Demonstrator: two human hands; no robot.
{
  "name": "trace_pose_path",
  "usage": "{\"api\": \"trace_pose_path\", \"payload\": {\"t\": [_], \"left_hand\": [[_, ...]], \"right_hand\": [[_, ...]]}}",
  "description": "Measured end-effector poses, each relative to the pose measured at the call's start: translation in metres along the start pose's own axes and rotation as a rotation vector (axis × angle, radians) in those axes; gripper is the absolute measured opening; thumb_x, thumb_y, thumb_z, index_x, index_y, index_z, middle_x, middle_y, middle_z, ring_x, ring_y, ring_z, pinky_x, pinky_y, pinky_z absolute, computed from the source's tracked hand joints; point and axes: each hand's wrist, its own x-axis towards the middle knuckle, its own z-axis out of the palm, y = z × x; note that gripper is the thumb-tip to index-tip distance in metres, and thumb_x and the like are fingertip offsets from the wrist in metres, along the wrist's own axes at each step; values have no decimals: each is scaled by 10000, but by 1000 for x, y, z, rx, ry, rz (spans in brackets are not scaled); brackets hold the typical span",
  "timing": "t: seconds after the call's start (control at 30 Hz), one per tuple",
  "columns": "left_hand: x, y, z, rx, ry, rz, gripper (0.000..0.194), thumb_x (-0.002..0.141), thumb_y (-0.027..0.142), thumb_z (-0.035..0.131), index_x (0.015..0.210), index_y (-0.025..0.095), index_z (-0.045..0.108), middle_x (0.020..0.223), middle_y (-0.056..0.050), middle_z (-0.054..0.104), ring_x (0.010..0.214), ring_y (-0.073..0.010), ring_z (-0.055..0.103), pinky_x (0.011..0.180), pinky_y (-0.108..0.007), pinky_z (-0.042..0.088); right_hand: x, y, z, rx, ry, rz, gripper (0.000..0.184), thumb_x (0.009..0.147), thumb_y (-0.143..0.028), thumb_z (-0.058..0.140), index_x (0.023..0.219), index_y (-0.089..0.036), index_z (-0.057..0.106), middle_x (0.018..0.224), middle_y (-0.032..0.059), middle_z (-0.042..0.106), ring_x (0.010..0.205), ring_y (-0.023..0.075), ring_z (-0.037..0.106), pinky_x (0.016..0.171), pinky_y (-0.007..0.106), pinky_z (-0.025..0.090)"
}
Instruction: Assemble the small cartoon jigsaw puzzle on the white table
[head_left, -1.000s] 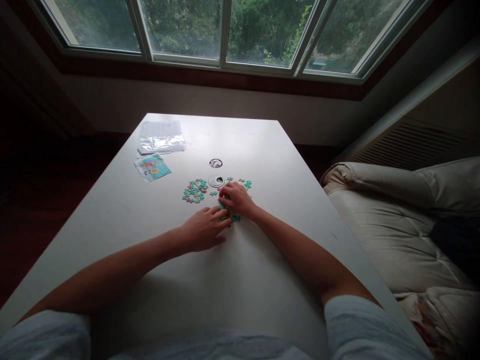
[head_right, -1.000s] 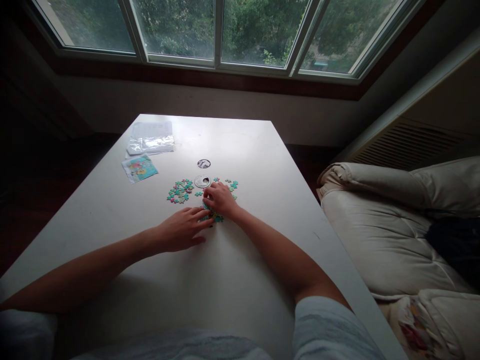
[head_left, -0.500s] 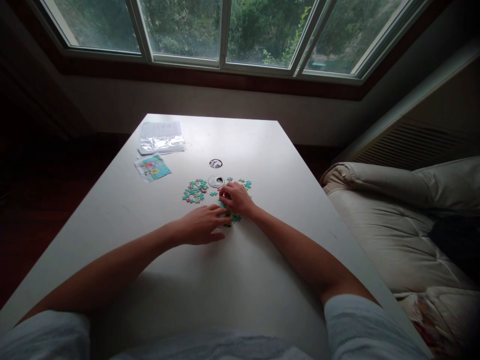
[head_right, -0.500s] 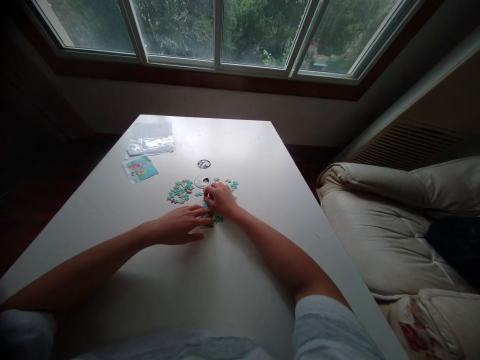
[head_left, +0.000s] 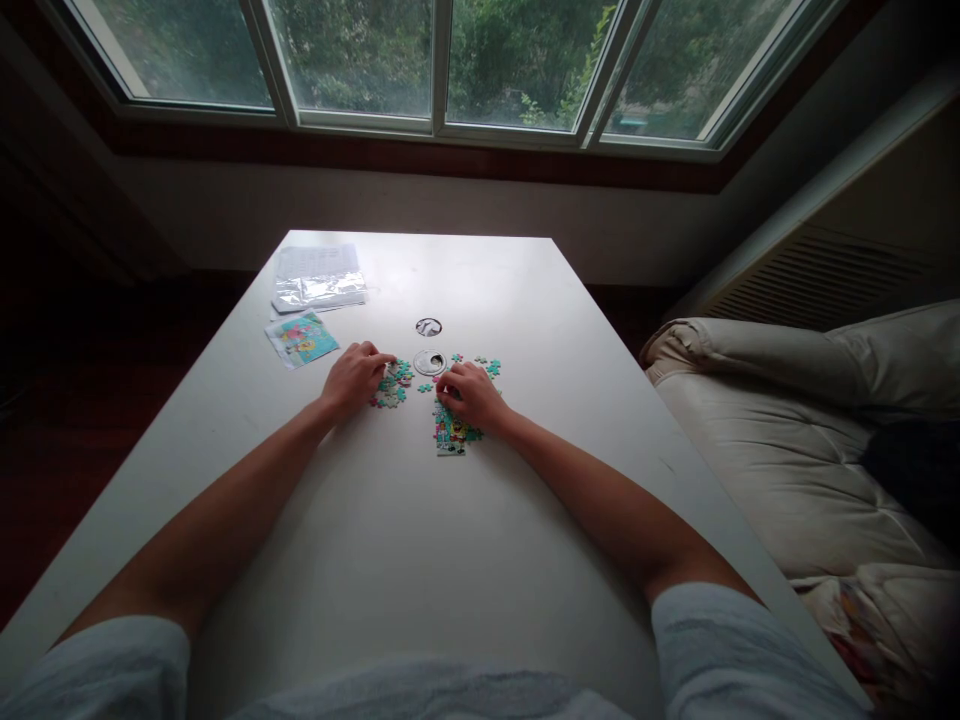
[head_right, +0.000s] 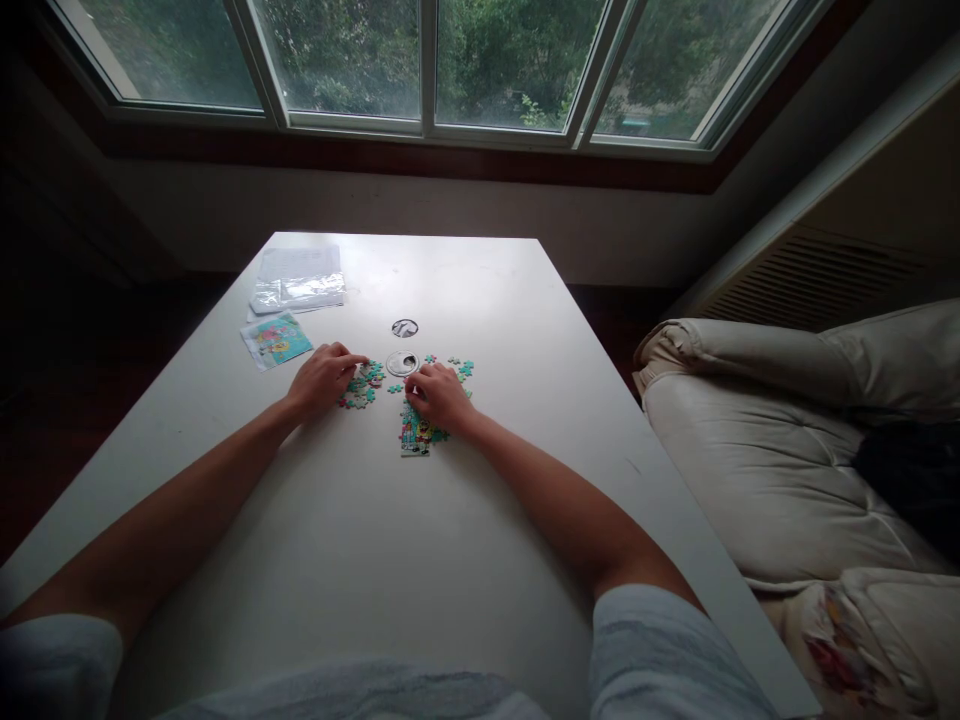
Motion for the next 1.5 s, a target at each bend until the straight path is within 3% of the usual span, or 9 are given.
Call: {"api": "trace_pose_path", "payload": {"t": [0.3,0.47,0.8,1.0,1.23,1.4,1.5], "left_hand": [[-2,3,-5,53,16,-77,226,941,315,520,987,233,725,1034,-80,646,1013,-257,561,850,-362,471],[-4,5,-5,51,15,-84,272,948,325,519,1101,232,723,1047,-86,639,1016,-255,565,878,-361,466],[-8,12,-11,68,-45,-17,293,980,317,480,1117,266,734,1092,-79,630,1017,-240,587,861,-335,471],[-7,13,-13,44,-95,13,357,964,309,500,1273,313,681,1115,-68,619,1037,-234,588,860,-321,476],[-8,14,-11,19,-57,25,263,964,320,517,1074,272,751,1085,-71,670,1042,-251,581,882,-350,476],[-8,14,-8,5,-29,-8,315,968,291,501,1205,269,707,1128,-65,694,1060,-247,601,896,-354,478],[-8,14,-9,20,-39,-50,301,959,303,515,1174,266,723,1129,-67,701,1064,-250,612,898,-353,478]], "right_hand": [[0,0,-1,13,-4,-2,58,900,-212,640,902,-225,697,893,44,642,912,223,527,864,346,358],[1,3,-1,39,6,-5,64,907,-214,631,900,-221,695,879,38,649,895,216,536,866,341,359],[1,6,-3,68,27,8,72,919,-236,635,908,-218,704,873,37,658,873,212,546,851,337,363],[1,6,-3,61,20,10,69,913,-231,640,918,-220,708,868,39,660,874,214,546,846,338,366],[2,6,-3,68,20,11,68,916,-243,644,911,-220,707,886,41,665,883,215,549,853,341,369],[1,5,-4,66,19,16,69,919,-243,642,916,-220,707,885,42,664,886,216,548,854,342,369],[1,5,-3,70,21,11,71,921,-243,641,918,-219,707,884,42,662,889,217,550,859,342,367]]}}
